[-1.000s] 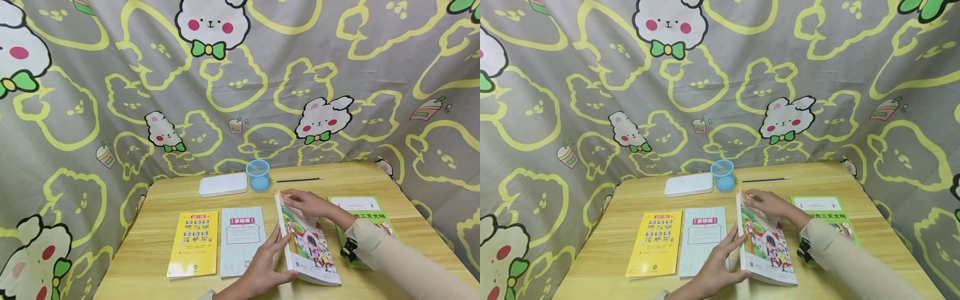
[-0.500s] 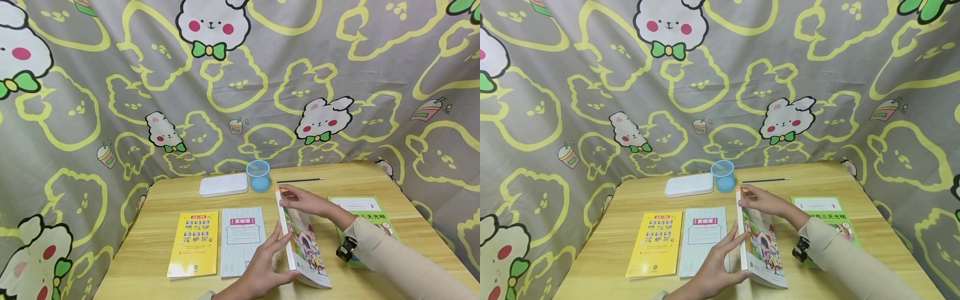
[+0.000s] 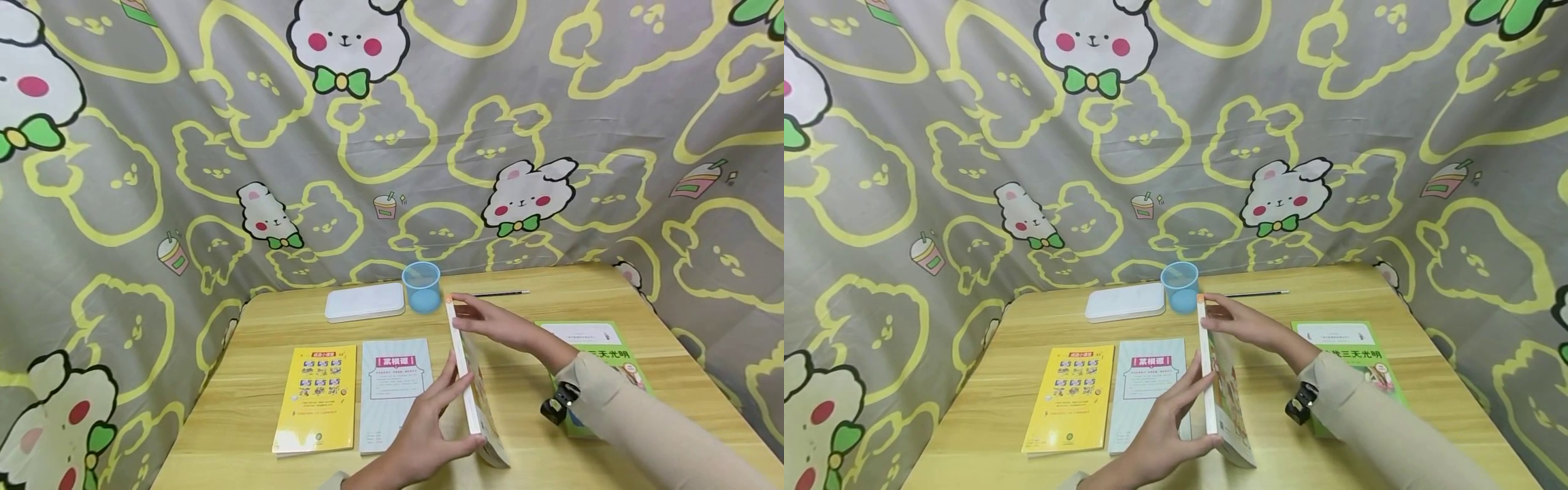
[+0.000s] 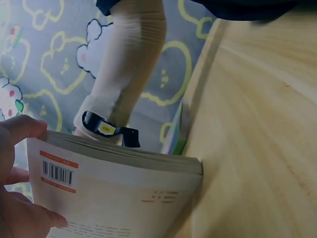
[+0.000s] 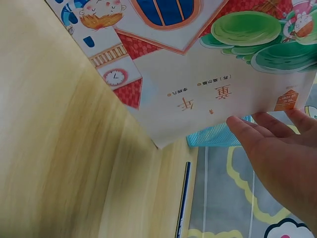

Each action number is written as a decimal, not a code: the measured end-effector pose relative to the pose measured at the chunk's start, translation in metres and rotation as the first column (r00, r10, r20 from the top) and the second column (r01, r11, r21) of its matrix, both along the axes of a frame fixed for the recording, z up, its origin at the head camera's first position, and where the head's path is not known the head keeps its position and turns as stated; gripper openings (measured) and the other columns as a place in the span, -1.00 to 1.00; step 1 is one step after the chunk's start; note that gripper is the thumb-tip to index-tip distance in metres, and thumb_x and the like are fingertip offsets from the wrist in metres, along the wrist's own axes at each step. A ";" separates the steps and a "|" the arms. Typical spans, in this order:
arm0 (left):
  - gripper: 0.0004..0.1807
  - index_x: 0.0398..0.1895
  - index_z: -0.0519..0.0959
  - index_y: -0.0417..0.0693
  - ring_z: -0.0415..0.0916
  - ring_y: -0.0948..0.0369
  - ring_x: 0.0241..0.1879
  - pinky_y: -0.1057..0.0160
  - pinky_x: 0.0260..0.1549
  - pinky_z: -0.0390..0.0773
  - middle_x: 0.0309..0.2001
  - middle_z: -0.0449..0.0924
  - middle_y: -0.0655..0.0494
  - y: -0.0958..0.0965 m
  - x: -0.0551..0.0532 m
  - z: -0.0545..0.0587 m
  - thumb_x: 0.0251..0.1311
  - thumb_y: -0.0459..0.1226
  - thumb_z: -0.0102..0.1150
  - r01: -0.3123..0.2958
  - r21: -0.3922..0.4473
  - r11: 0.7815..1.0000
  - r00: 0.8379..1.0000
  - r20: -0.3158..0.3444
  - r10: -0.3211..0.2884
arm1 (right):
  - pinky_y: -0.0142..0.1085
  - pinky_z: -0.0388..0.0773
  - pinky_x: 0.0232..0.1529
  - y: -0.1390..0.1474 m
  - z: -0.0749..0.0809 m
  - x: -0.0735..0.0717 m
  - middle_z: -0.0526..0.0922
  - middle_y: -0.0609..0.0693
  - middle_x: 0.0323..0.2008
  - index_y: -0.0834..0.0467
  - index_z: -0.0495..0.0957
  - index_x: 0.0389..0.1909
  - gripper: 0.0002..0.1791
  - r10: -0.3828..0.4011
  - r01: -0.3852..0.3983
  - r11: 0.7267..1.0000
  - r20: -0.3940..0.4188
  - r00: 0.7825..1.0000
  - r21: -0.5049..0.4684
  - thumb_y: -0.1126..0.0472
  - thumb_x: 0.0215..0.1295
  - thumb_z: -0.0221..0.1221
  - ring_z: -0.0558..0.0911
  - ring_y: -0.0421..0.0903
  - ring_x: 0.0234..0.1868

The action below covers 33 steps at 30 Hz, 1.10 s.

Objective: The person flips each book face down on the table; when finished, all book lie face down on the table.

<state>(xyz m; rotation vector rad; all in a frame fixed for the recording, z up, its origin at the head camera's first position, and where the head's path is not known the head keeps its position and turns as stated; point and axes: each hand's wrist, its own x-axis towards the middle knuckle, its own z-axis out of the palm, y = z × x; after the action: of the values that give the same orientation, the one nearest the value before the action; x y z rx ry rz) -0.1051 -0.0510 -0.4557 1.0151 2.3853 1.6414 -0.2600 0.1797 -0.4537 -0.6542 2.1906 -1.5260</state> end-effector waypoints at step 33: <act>-0.09 0.60 0.20 -0.10 -0.09 0.06 0.61 0.29 0.43 0.23 0.68 -0.27 0.07 0.000 -0.013 0.007 0.23 -0.26 0.46 0.069 0.056 0.996 0.991 0.110 -0.075 | -0.24 0.43 0.40 -0.004 -0.007 -0.004 -0.02 0.34 0.58 0.18 -0.10 0.64 -0.22 0.024 0.020 0.951 0.138 0.990 -0.309 0.14 0.60 0.08 0.18 0.34 0.54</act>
<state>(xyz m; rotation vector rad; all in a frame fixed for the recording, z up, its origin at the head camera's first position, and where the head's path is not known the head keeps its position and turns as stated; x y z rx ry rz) -0.1180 -0.0509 -0.4486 0.9765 2.2200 1.6960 -0.2637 0.1760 -0.4603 -0.6196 1.8641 -1.8763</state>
